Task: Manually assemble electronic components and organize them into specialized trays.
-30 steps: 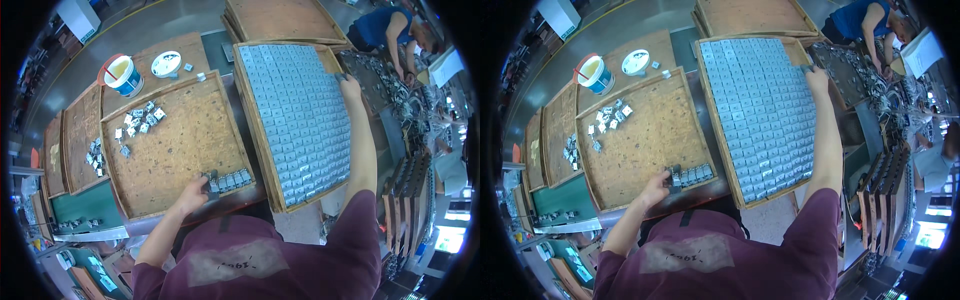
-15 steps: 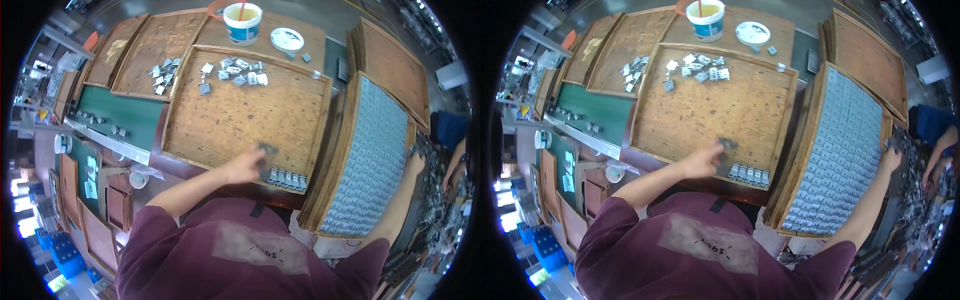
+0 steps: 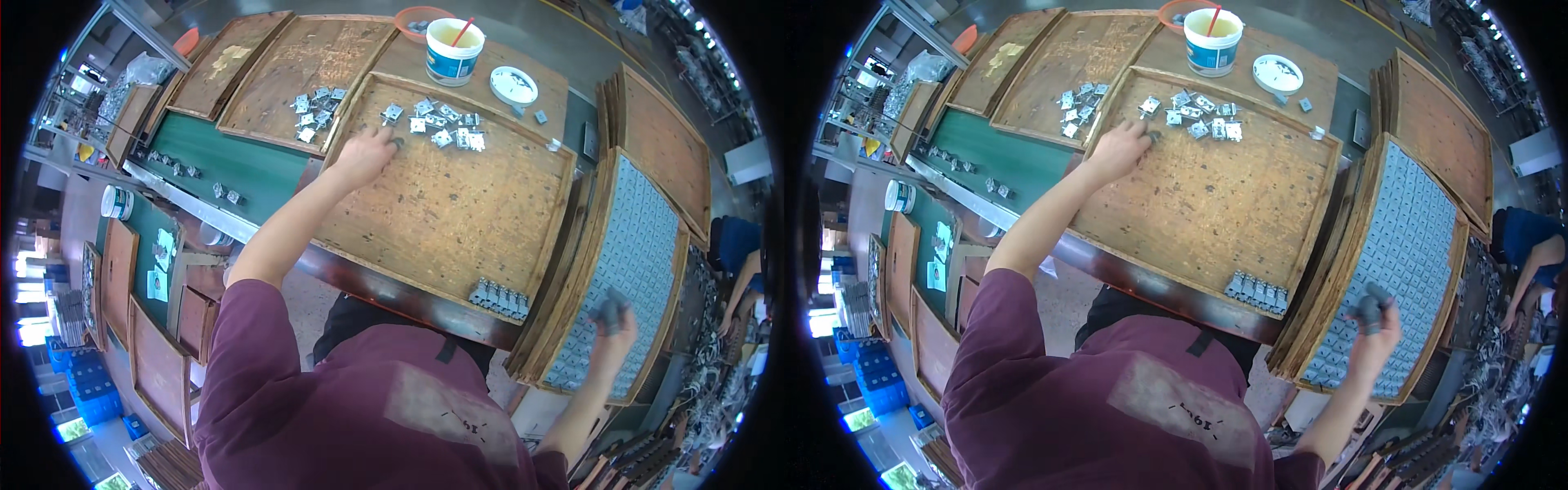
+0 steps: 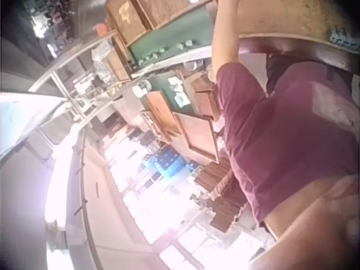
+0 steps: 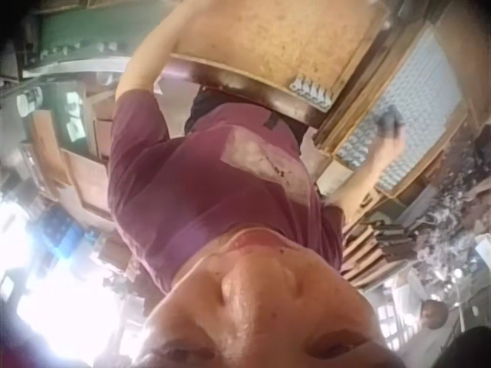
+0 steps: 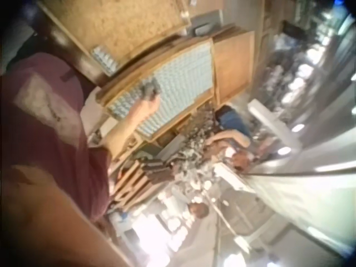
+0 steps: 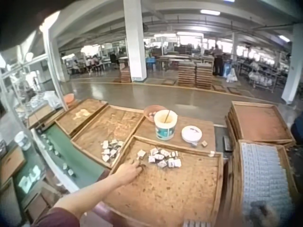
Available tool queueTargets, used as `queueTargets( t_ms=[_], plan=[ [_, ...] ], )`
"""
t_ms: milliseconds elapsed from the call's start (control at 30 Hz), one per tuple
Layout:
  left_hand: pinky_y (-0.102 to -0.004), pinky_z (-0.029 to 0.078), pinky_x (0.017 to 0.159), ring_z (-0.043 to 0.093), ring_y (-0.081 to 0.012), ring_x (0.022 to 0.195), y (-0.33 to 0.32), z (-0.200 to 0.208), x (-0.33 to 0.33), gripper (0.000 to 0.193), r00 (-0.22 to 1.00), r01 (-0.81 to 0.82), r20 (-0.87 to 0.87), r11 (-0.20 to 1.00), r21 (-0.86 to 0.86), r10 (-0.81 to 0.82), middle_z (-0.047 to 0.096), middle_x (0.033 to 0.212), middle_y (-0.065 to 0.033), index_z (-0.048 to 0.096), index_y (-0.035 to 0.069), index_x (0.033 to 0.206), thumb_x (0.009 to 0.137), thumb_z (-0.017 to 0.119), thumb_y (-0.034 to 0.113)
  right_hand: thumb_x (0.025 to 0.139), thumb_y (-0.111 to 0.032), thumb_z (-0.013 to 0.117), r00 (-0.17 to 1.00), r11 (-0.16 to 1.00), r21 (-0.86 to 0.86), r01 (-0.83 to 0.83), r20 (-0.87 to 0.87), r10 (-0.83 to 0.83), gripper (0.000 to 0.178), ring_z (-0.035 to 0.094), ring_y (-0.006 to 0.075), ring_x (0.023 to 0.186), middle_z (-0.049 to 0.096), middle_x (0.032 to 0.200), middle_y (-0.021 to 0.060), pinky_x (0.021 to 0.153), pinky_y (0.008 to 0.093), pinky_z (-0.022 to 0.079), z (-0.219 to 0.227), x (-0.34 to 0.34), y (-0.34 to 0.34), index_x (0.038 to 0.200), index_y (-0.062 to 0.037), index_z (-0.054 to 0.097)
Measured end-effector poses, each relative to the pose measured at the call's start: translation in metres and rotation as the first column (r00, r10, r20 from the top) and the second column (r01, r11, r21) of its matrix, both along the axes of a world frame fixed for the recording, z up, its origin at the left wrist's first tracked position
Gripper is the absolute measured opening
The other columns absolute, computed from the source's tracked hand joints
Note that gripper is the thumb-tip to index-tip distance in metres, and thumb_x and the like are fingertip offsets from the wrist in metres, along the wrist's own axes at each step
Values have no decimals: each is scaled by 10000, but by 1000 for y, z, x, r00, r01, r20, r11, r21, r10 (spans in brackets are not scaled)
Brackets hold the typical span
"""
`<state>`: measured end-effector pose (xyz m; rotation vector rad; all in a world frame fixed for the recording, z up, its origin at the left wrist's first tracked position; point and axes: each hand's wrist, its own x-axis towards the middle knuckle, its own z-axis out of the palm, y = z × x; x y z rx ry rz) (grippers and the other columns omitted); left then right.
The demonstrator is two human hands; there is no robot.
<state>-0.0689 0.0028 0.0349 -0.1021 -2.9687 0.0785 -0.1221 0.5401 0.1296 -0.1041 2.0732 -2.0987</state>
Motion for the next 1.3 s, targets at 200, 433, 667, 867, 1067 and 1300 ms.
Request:
queueTargets(
  t_ms=[200,433,667,867,1067,1300],
  plan=[
    [-451,485,853,570,-395,1030,8,-5,30,247,875,-477,175,748,461,451,528,1085,-189,585,31,974,735,646,56,949,-140,644,993,988,154,15,-120,4,301,586,99,801,639,1012,46,645,262,516,-12,54,-54,1214,-5,600],
    [-441,478,840,572,-383,975,36,-7,72,346,871,-457,192,600,657,452,534,1074,-181,570,60,1055,726,642,-20,946,-37,612,994,998,60,-34,-106,40,198,602,113,780,635,954,48,706,272,536,-8,82,-95,1135,19,596],
    [-267,505,713,634,-117,888,67,-9,94,292,858,-462,444,11,887,257,686,952,-53,620,44,1110,834,628,-51,900,-18,665,981,977,-92,-195,-13,195,323,630,142,888,639,1019,47,814,290,527,-2,98,-134,1207,7,568],
    [-272,478,839,579,-155,1020,167,64,115,352,996,-82,81,27,996,26,596,1121,-55,622,51,1232,884,666,24,876,-148,717,791,729,650,-213,-323,520,321,668,219,879,652,984,136,705,288,533,8,109,-139,1115,19,584],
    [-296,478,893,582,-195,1070,193,79,122,412,986,-39,32,-35,999,-165,553,1156,-77,616,38,1247,856,585,-86,822,-111,732,719,747,643,-170,-437,540,302,623,282,759,580,894,141,614,346,505,18,106,-140,1042,27,579],
    [-327,464,980,564,-203,1162,198,85,119,391,969,-51,51,6,999,-242,555,1218,-87,591,0,1270,881,594,-49,790,-81,738,708,740,662,-120,-465,531,264,604,285,729,562,877,133,605,362,494,7,107,-131,980,33,594]
  ],
)
